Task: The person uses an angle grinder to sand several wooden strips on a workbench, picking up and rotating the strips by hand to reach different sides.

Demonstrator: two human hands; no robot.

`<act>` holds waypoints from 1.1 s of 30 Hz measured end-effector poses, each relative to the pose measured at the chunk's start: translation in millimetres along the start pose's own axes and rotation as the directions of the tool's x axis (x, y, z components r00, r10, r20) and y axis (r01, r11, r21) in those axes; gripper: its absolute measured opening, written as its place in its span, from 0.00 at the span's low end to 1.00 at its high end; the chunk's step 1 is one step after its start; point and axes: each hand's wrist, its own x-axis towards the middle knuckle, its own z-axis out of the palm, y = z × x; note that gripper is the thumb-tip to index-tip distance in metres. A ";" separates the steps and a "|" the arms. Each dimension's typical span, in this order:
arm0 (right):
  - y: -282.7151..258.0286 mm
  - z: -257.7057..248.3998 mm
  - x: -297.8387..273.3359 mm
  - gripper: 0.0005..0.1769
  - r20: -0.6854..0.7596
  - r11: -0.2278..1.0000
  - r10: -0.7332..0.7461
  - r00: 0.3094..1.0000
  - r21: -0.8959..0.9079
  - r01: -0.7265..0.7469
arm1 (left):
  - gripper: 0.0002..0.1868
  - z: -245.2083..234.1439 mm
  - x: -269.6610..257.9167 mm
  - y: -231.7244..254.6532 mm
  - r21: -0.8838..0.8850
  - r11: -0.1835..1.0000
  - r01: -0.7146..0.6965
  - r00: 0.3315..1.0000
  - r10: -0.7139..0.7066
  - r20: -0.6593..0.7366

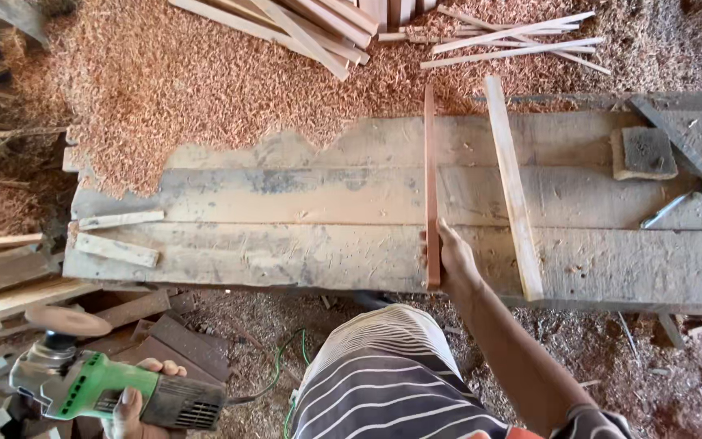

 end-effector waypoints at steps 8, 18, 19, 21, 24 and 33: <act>2.9 11.1 -26.1 0.18 -0.030 0.997 -0.040 0.999 0.072 0.042 | 0.28 -11.8 -59.8 23.3 0.048 0.999 0.025 0.999 -0.023 -0.038; 119.1 -1.0 -39.6 0.31 0.655 0.966 -0.050 0.754 0.224 -0.131 | 0.19 -31.8 -112.3 39.0 -0.144 0.979 -0.142 0.984 0.123 -0.130; 129.9 4.0 -37.2 0.28 0.664 0.961 0.090 0.743 0.139 -0.240 | 0.21 -29.2 -116.0 43.6 -0.118 0.981 -0.155 0.980 0.138 -0.142; 155.2 13.1 -33.5 0.26 0.662 0.933 0.253 0.706 0.027 -0.360 | 0.22 -25.1 -127.6 53.0 -0.084 0.981 -0.176 0.971 0.158 -0.181; 177.1 21.6 -21.7 0.27 0.569 0.907 0.375 0.732 -0.061 -0.417 | 0.22 -17.8 -141.7 52.5 -0.023 0.977 -0.214 0.939 0.199 -0.279; 193.8 18.6 16.0 0.23 0.716 0.826 0.405 0.569 -0.019 -0.564 | 0.23 -22.4 -175.7 46.7 -0.048 0.978 -0.202 0.946 0.182 -0.267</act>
